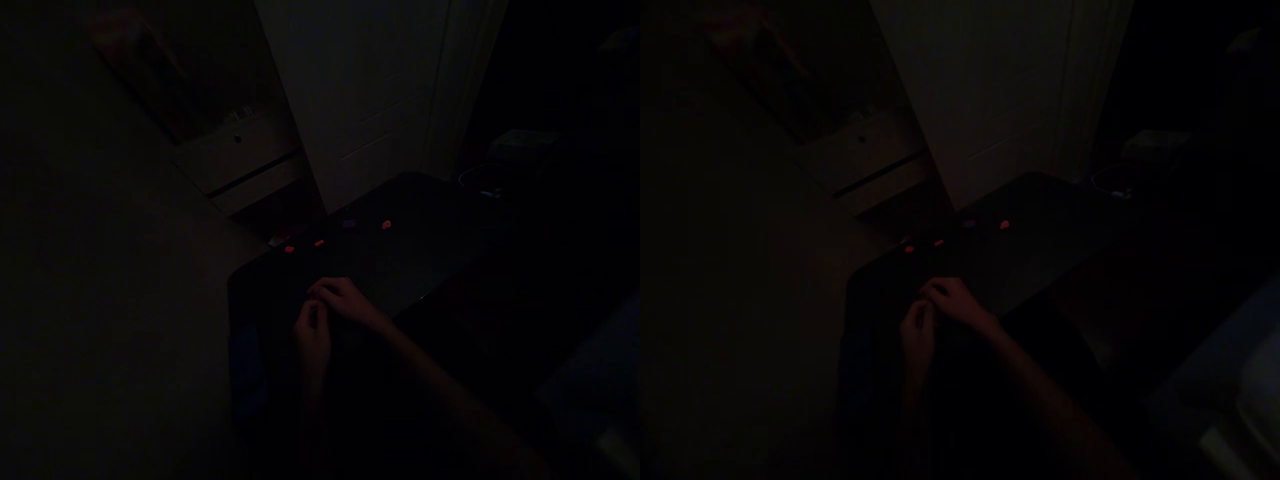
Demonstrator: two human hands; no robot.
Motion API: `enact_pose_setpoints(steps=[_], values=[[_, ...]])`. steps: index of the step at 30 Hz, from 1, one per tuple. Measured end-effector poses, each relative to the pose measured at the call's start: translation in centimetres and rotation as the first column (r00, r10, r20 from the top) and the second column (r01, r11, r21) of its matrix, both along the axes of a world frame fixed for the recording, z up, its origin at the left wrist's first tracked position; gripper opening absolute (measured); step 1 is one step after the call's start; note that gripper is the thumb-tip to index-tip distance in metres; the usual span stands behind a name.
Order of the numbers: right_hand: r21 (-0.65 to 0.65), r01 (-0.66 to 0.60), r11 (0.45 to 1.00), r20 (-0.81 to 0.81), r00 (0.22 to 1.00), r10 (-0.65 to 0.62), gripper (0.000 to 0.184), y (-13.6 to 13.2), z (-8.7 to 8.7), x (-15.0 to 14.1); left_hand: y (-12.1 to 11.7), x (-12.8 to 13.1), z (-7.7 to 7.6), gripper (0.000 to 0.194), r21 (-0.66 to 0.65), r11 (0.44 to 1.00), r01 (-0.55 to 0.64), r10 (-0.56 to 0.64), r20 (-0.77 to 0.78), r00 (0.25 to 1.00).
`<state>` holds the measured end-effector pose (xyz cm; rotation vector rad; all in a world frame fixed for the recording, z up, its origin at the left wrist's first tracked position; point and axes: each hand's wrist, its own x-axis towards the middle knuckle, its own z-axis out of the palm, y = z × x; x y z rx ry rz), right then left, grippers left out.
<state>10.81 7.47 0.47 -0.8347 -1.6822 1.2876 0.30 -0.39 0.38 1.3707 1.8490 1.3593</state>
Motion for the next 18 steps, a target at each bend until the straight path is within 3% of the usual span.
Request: enact_pose_setpoints(steps=[18], values=[[-0.001,-0.007,1.000,-0.001,1.000,0.007,0.024,-0.02,0.09,0.02,-0.04,0.02,-0.05,0.023,-0.004,1.000,-0.004,0.004,-0.009,1.000]])
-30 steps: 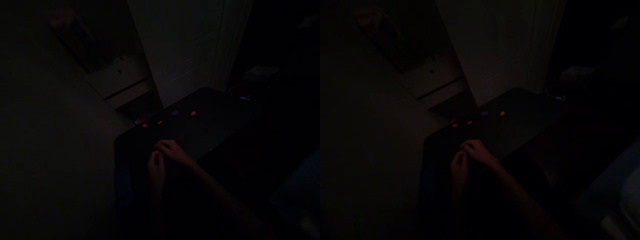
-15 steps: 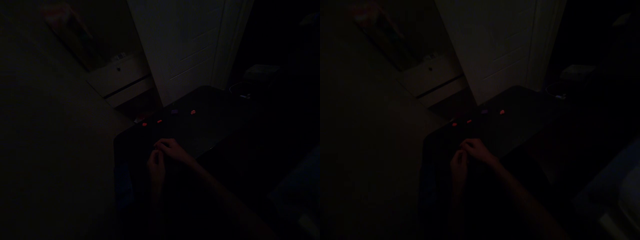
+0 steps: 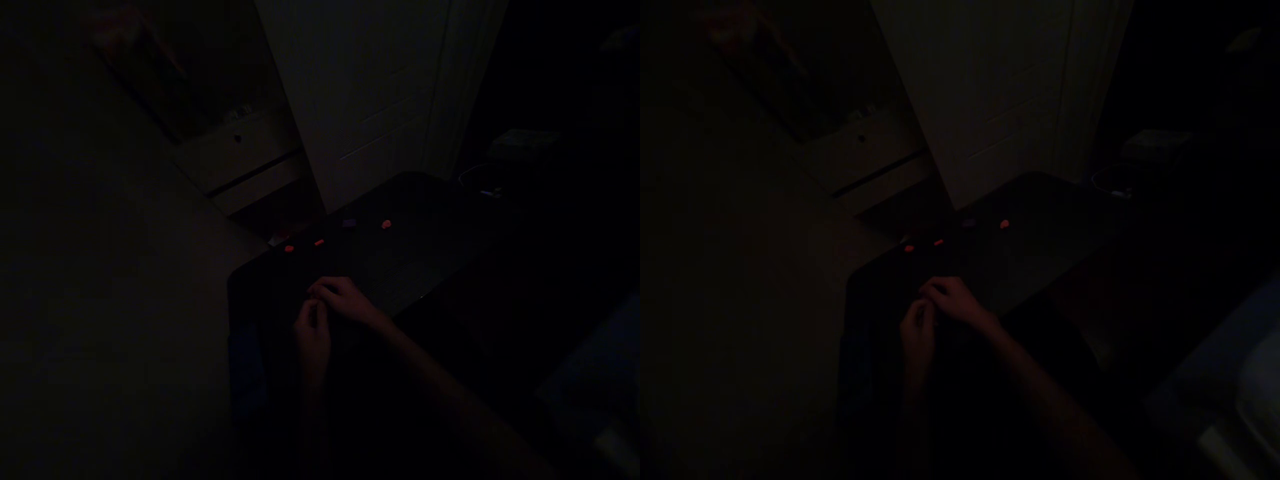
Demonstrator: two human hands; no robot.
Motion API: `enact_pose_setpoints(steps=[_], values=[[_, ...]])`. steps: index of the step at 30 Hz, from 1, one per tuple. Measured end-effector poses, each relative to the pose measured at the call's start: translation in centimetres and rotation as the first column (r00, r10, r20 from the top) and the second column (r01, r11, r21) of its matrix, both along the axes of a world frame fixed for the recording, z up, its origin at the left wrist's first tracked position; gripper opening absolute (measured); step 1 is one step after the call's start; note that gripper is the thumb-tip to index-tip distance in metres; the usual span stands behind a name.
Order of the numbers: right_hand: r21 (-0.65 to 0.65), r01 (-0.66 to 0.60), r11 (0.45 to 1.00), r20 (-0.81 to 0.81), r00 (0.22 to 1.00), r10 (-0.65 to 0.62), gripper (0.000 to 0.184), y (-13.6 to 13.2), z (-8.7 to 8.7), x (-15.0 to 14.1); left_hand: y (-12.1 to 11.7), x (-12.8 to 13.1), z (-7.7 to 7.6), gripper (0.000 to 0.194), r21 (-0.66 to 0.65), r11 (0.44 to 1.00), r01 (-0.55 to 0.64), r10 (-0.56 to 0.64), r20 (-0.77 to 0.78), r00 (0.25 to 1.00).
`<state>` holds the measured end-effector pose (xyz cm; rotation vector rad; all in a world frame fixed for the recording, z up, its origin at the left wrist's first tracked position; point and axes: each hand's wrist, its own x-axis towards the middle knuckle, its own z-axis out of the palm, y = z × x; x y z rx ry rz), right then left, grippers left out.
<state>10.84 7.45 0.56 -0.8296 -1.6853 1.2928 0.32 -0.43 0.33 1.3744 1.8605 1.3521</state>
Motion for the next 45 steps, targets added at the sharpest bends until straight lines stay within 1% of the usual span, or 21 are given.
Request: enact_pose_setpoints(steps=[7,16,29,35,45], values=[[0.008,0.001,1.000,-0.008,1.000,-0.001,0.024,0.09,-0.24,-0.10,0.12,-0.15,-0.39,0.022,0.002,1.000,-0.001,0.001,0.012,1.000],[0.016,0.004,1.000,0.000,1.000,-0.004,0.023,0.09,-0.20,-0.05,0.07,0.01,-0.05,0.022,0.004,1.000,-0.007,0.007,0.001,1.000],[0.008,-0.008,1.000,0.007,1.000,0.008,0.023,0.01,0.04,0.05,0.03,-0.05,-0.21,0.022,0.007,1.000,-0.007,0.007,-0.021,1.000],[0.004,0.000,1.000,0.013,1.000,0.000,0.023,0.00,-0.01,0.03,0.02,-0.01,-0.11,0.022,-0.003,1.000,0.007,-0.007,0.016,1.000],[0.008,-0.005,1.000,0.010,1.000,0.005,0.023,0.04,0.03,0.06,0.00,0.02,-0.10,0.023,-0.004,1.000,0.000,0.000,0.005,1.000]])
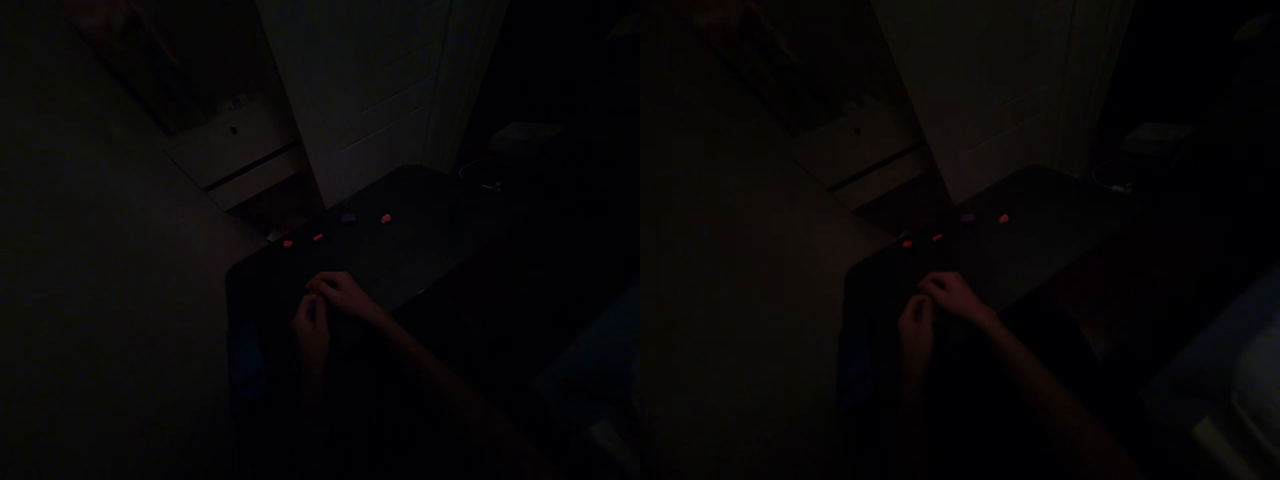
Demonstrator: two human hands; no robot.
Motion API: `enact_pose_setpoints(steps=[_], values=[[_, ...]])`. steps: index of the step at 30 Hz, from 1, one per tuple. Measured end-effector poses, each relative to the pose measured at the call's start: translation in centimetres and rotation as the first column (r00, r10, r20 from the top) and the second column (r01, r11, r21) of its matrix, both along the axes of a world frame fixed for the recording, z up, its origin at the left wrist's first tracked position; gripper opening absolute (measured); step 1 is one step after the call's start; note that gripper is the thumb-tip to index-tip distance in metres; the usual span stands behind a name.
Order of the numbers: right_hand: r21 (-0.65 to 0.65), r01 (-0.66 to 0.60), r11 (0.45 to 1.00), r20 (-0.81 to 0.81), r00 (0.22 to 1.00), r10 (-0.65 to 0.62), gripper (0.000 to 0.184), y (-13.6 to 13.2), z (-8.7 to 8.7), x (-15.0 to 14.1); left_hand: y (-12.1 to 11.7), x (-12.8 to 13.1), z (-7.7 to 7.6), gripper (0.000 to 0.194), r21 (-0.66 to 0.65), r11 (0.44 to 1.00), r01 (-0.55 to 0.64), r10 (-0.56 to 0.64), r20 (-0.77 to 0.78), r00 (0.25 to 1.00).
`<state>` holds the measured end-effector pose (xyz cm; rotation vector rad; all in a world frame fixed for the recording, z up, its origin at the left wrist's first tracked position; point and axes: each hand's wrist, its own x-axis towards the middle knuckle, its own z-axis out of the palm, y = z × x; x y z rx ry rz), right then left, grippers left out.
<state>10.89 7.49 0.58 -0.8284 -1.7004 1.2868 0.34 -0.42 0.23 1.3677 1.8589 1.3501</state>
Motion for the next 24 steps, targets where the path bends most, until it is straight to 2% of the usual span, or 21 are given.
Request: enact_pose_setpoints(steps=[7,16,24], values=[[0.000,0.003,1.000,0.010,1.000,-0.003,0.024,-0.03,0.14,0.06,0.06,0.02,0.07,0.021,0.031,1.000,0.005,-0.004,-0.008,1.000],[-0.006,0.006,1.000,-0.003,1.000,-0.006,0.022,-0.05,0.02,0.04,0.09,-0.03,-0.22,0.023,0.009,1.000,0.004,-0.004,0.014,1.000],[0.016,0.008,1.000,0.002,1.000,-0.008,0.022,0.12,-0.02,0.04,0.06,0.16,0.25,0.021,0.014,1.000,-0.010,0.010,0.002,1.000]])
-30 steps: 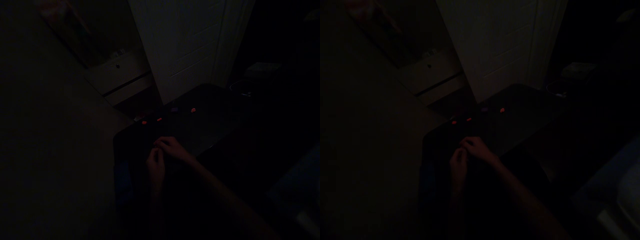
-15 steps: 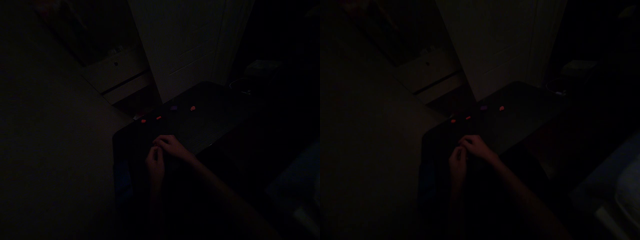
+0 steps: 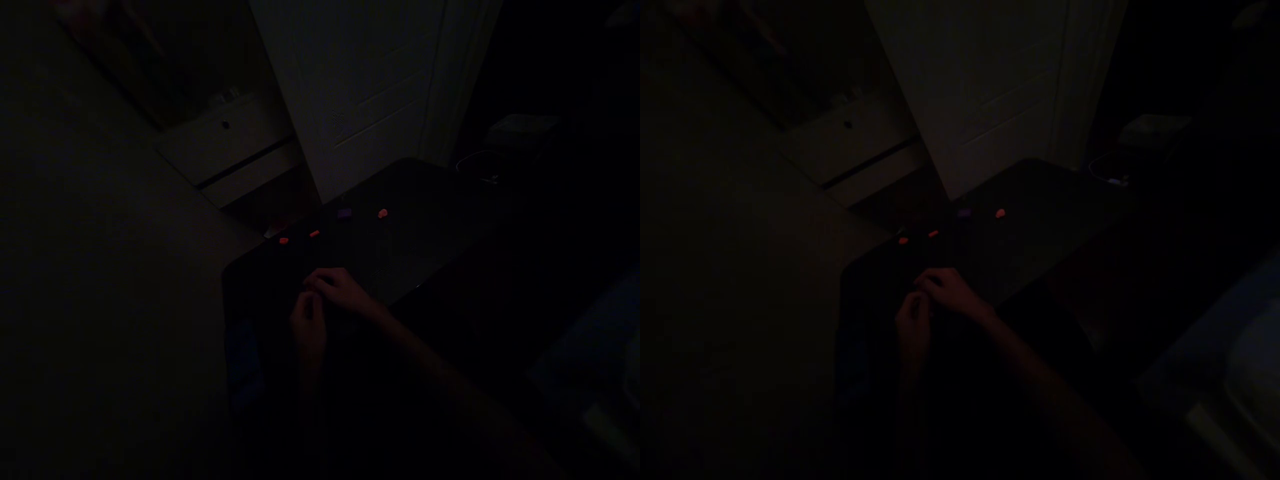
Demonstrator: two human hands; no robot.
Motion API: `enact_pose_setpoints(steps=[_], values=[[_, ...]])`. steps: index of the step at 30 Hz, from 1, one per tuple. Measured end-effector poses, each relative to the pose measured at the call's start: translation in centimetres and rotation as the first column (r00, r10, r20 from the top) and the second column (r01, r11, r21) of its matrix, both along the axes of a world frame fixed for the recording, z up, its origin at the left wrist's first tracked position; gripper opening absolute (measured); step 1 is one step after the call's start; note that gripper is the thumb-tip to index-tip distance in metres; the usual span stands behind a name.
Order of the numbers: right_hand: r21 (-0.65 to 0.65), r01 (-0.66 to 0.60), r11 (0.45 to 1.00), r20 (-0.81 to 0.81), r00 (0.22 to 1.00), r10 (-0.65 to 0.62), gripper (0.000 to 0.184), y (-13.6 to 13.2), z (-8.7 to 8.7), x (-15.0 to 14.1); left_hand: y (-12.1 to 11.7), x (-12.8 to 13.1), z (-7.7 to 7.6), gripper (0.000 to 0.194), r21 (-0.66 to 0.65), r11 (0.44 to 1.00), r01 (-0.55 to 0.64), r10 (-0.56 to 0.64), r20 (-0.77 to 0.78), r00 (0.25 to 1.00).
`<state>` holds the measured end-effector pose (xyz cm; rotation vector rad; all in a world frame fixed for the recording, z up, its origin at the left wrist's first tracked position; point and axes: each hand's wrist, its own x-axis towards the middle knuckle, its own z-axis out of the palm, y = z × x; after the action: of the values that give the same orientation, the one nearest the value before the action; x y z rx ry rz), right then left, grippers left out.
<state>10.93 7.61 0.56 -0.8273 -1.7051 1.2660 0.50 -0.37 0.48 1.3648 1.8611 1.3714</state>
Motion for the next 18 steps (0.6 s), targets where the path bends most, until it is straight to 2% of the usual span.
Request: enact_pose_setpoints(steps=[18], values=[[-0.019,-0.003,1.000,-0.003,1.000,0.003,0.022,-0.05,-0.02,-0.01,0.07,-0.02,0.06,0.020,-0.003,1.000,-0.005,0.005,0.009,1.000]])
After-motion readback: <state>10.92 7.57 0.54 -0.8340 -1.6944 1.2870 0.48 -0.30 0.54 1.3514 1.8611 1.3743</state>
